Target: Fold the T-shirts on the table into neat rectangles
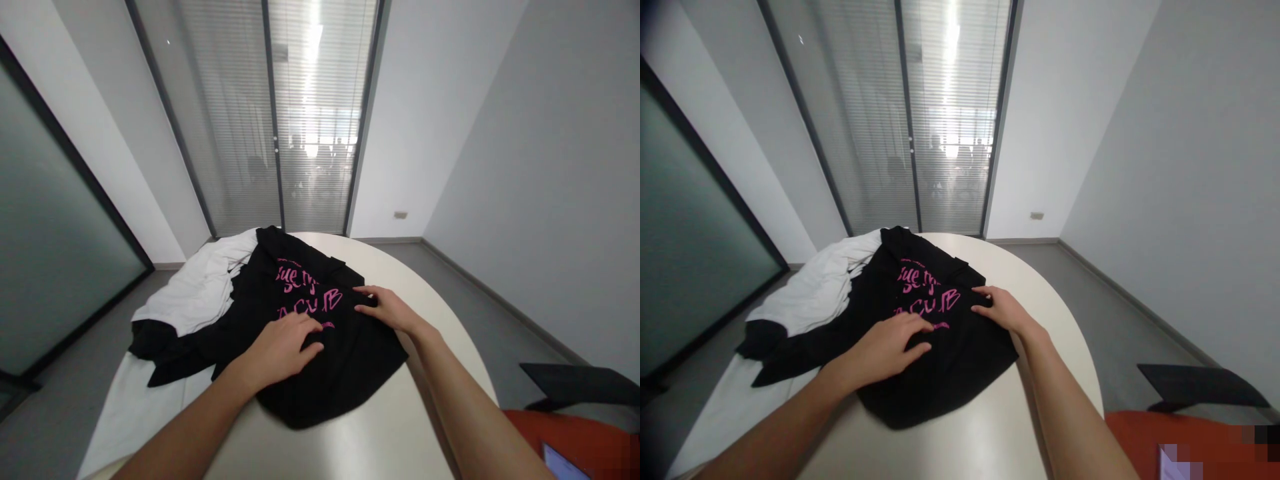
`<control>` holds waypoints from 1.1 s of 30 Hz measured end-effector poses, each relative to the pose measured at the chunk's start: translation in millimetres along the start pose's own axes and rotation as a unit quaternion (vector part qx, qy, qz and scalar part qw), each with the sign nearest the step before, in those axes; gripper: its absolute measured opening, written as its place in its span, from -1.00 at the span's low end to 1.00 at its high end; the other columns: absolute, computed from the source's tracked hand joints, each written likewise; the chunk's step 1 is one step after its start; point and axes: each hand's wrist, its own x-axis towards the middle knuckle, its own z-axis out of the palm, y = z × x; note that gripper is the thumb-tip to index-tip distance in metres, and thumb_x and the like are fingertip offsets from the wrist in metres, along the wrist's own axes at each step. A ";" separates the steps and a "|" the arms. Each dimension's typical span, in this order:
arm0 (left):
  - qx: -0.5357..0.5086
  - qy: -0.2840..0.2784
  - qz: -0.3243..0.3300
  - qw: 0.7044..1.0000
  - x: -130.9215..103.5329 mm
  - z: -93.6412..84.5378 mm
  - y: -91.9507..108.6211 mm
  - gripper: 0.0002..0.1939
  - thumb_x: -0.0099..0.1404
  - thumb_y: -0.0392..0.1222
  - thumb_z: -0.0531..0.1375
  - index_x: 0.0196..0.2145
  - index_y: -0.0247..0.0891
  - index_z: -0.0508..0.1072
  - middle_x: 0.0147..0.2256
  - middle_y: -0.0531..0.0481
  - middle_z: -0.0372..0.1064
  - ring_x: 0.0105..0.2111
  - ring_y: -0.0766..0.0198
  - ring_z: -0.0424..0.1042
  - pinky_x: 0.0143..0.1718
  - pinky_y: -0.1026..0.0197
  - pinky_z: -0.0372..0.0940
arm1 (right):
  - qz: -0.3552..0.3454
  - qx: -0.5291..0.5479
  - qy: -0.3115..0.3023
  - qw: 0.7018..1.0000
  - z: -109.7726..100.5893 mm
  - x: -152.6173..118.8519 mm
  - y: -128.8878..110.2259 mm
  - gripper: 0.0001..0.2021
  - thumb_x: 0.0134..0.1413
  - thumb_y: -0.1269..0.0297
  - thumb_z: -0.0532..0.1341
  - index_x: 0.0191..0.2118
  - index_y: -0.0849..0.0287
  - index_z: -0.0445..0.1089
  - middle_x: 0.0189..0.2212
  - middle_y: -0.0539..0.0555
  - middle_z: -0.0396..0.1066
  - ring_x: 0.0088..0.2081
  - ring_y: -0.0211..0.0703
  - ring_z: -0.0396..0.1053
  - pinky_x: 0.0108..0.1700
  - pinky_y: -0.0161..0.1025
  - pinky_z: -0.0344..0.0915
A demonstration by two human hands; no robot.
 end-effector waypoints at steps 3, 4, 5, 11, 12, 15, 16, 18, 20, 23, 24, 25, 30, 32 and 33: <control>0.088 0.086 -0.044 0.991 8.3 12.4 -15.8 -0.50 0.34 -0.16 0.18 0.22 -0.15 0.31 0.13 -0.15 0.35 0.11 0.05 0.37 0.11 0.05 0.26 | 0.003 0.035 -0.080 0.996 -4.2 -2.6 -12.4 -0.70 0.06 0.14 0.27 -0.13 0.15 0.57 -0.29 0.07 0.54 -0.29 -0.10 0.43 -0.22 -0.19 0.32; 0.095 0.073 -0.052 0.991 10.0 15.3 -19.8 -0.50 0.33 -0.18 0.18 0.22 -0.16 0.31 0.12 -0.16 0.36 0.09 0.04 0.39 0.08 0.05 0.28 | 0.005 0.059 -0.120 0.991 -6.3 -4.2 -18.1 -0.74 0.05 0.15 0.27 -0.20 0.16 0.58 -0.38 0.03 0.52 -0.36 -0.15 0.40 -0.31 -0.25 0.28; 0.097 0.050 -0.055 0.993 10.9 17.0 -22.7 -0.54 0.33 -0.20 0.17 0.18 -0.18 0.35 0.09 -0.15 0.38 0.05 0.03 0.43 0.05 0.05 0.31 | 0.009 0.082 -0.160 0.984 -8.5 -5.9 -23.9 -0.77 0.04 0.15 0.27 -0.27 0.16 0.58 -0.46 -0.01 0.49 -0.43 -0.20 0.35 -0.39 -0.29 0.22; 0.023 -0.105 0.026 0.994 1.1 8.5 -8.4 -0.74 0.24 -0.33 0.14 -0.16 -0.17 0.55 -0.25 -0.02 0.56 -0.23 0.15 0.54 -0.18 0.19 0.36 | 0.044 0.083 -0.260 0.961 -20.1 -12.8 -42.2 -0.64 0.12 0.03 0.21 -0.53 0.18 0.52 -0.63 -0.04 0.33 -0.55 -0.28 0.16 -0.47 -0.28 0.08; -0.004 -0.141 0.046 0.989 -1.7 7.4 -2.3 -0.74 0.22 -0.32 0.17 -0.16 -0.15 0.56 -0.27 0.01 0.56 -0.27 0.18 0.54 -0.24 0.22 0.36 | 0.047 0.063 -0.243 0.967 -20.4 -12.6 -41.3 -0.58 0.16 -0.03 0.18 -0.53 0.18 0.52 -0.63 -0.02 0.34 -0.54 -0.26 0.19 -0.45 -0.27 0.11; -0.059 -0.229 0.097 0.967 -8.2 9.3 15.9 -0.73 0.16 -0.28 0.24 -0.16 -0.15 0.58 -0.27 0.04 0.58 -0.30 0.23 0.54 -0.30 0.29 0.33 | 0.030 -0.013 -0.119 0.992 -15.0 -9.7 -33.8 -0.54 0.13 -0.17 0.18 -0.37 0.17 0.53 -0.49 0.05 0.45 -0.43 -0.15 0.33 -0.34 -0.22 0.24; -0.069 -0.254 0.110 0.959 -9.4 11.0 21.0 -0.73 0.15 -0.29 0.25 -0.17 -0.16 0.58 -0.26 0.04 0.59 -0.30 0.24 0.54 -0.31 0.30 0.32 | 0.013 -0.038 -0.065 0.997 -11.2 -8.2 -30.3 -0.53 0.07 -0.20 0.23 -0.25 0.17 0.53 -0.37 0.09 0.49 -0.33 -0.09 0.38 -0.25 -0.18 0.29; -0.093 -0.309 0.126 0.938 -10.6 13.5 28.5 -0.74 0.14 -0.30 0.26 -0.19 -0.19 0.59 -0.28 0.04 0.60 -0.34 0.28 0.54 -0.35 0.34 0.30 | -0.027 -0.078 0.015 0.996 -2.2 -4.8 -23.0 -0.38 -0.04 -0.21 0.32 0.03 0.15 0.45 -0.04 0.19 0.47 -0.05 0.08 0.38 0.01 -0.04 0.29; -0.138 -0.357 0.119 0.916 -10.0 12.8 31.6 -0.76 0.18 -0.24 0.25 -0.17 -0.21 0.60 -0.31 0.03 0.60 -0.40 0.31 0.53 -0.41 0.36 0.29 | -0.053 -0.106 0.020 0.993 6.1 -1.3 -16.1 -0.27 -0.06 -0.18 0.35 0.18 0.12 0.35 0.14 0.23 0.35 0.13 0.16 0.28 0.17 0.05 0.19; -0.185 -0.297 0.072 0.934 -5.8 6.8 25.6 -0.70 0.31 -0.12 0.17 -0.06 -0.21 0.55 -0.31 0.00 0.59 -0.41 0.30 0.53 -0.38 0.33 0.33 | -0.054 -0.128 -0.024 0.990 12.5 3.3 -8.8 -0.49 0.10 0.02 0.29 0.13 0.12 0.42 0.07 0.20 0.42 0.08 0.09 0.34 0.13 -0.04 0.23; -0.172 -0.228 0.060 0.956 -3.5 5.1 20.4 -0.69 0.34 -0.10 0.14 -0.03 -0.20 0.53 -0.26 -0.01 0.59 -0.33 0.27 0.54 -0.28 0.29 0.36 | -0.047 -0.132 -0.030 0.990 13.0 4.6 -7.6 -0.60 0.15 0.12 0.25 0.08 0.12 0.46 0.00 0.17 0.46 0.01 0.03 0.39 0.07 -0.10 0.27; -0.141 -0.146 0.051 0.978 -0.9 4.2 13.6 -0.67 0.36 -0.10 0.12 0.01 -0.19 0.50 -0.17 -0.04 0.57 -0.21 0.22 0.54 -0.15 0.24 0.36 | -0.039 -0.133 -0.031 0.990 12.6 5.5 -7.2 -0.67 0.16 0.21 0.22 0.03 0.12 0.48 -0.07 0.15 0.49 -0.06 -0.02 0.42 0.00 -0.15 0.30; 0.064 0.061 -0.066 0.994 9.9 13.9 -28.2 -0.38 0.32 -0.04 0.19 0.29 -0.21 0.25 0.28 -0.25 0.16 0.24 -0.11 0.20 0.22 -0.10 0.12 | 0.031 -0.131 -0.041 0.990 -1.1 4.0 -11.0 -0.77 -0.01 0.38 0.19 -0.21 0.14 0.53 -0.32 0.06 0.52 -0.31 -0.15 0.42 -0.27 -0.30 0.25; 0.101 0.034 -0.097 0.990 10.7 17.0 -37.3 -0.35 0.31 0.00 0.19 0.29 -0.29 0.25 0.27 -0.32 0.15 0.23 -0.19 0.19 0.18 -0.13 0.17 | 0.088 -0.153 -0.045 0.983 -11.4 0.9 -10.6 -0.83 -0.02 0.33 0.17 -0.33 0.15 0.51 -0.40 0.06 0.51 -0.35 -0.14 0.42 -0.32 -0.29 0.21; 0.115 0.015 -0.096 0.989 10.4 16.8 -38.7 -0.38 0.31 -0.01 0.18 0.26 -0.31 0.30 0.23 -0.33 0.20 0.20 -0.20 0.22 0.15 -0.12 0.20 | 0.125 -0.170 -0.045 0.976 -16.9 -0.7 -9.2 -0.82 0.01 0.30 0.14 -0.36 0.15 0.51 -0.41 0.08 0.51 -0.35 -0.12 0.42 -0.34 -0.27 0.20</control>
